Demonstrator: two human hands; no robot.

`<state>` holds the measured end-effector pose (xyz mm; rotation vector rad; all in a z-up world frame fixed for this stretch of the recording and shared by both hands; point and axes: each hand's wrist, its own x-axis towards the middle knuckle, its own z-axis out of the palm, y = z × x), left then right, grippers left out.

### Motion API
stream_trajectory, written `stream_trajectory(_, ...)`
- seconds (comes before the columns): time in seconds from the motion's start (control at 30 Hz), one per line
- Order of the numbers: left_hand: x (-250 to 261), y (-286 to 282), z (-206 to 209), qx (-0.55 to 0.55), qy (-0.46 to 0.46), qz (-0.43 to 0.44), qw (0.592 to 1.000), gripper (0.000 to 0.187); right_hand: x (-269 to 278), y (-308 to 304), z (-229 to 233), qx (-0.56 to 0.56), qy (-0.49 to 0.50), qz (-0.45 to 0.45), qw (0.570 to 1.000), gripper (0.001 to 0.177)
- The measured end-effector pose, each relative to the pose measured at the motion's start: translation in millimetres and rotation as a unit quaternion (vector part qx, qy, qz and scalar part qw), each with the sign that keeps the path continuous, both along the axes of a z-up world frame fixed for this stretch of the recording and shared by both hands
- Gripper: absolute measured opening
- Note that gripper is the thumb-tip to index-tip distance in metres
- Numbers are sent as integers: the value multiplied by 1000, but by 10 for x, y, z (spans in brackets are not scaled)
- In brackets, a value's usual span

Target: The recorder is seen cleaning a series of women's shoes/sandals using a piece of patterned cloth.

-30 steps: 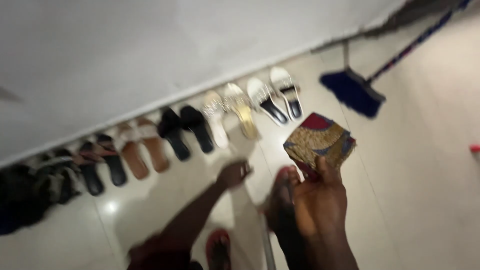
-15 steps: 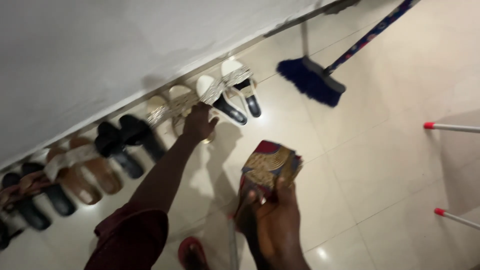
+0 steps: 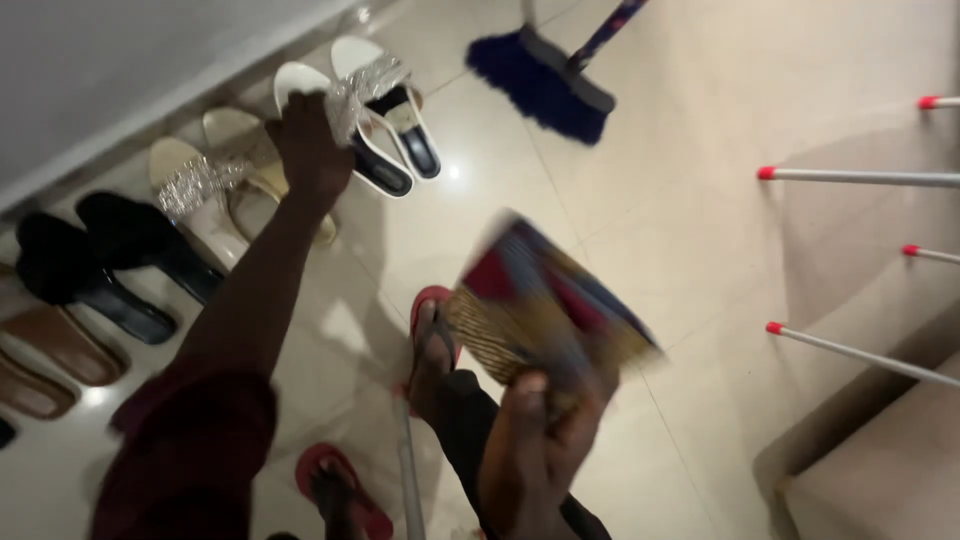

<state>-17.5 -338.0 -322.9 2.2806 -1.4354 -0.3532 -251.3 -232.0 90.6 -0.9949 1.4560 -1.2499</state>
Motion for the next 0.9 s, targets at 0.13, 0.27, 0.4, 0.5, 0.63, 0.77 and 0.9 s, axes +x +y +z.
stream_trajectory(0.13, 52, 564, 868, -88, -49, -88, 991, 60, 14, 309, 18, 24, -90, 54, 994, 58)
stream_trajectory(0.27, 130, 1407, 2326, -27, 60, -53, 996, 51, 63, 429, 137, -18, -30, 157, 987, 47)
stream_trajectory(0.4, 361, 2586, 2924, 79, 460, 59, 882, 41, 105, 378, 254, -164, 211, 177, 947, 36)
stream_trajectory(0.5, 290, 3383, 3025, -6, 734, 188, 652, 33, 67, 329, 112, -223, 169, 173, 944, 37)
stream_trajectory(0.63, -57, 3692, 3918, -93, 757, 168, 625, 36, 64, 85, -326, -252, 88, 135, 954, 44)
stream_trajectory(0.77, -152, 3661, 3878, -214, 800, 117, 547, 38, -41, -129, -605, -68, -107, 69, 990, 38)
stream_trajectory(0.9, -134, 3381, 3817, -257, 798, 126, 530, 37, -49, -104, -281, -21, -140, 38, 989, 32)
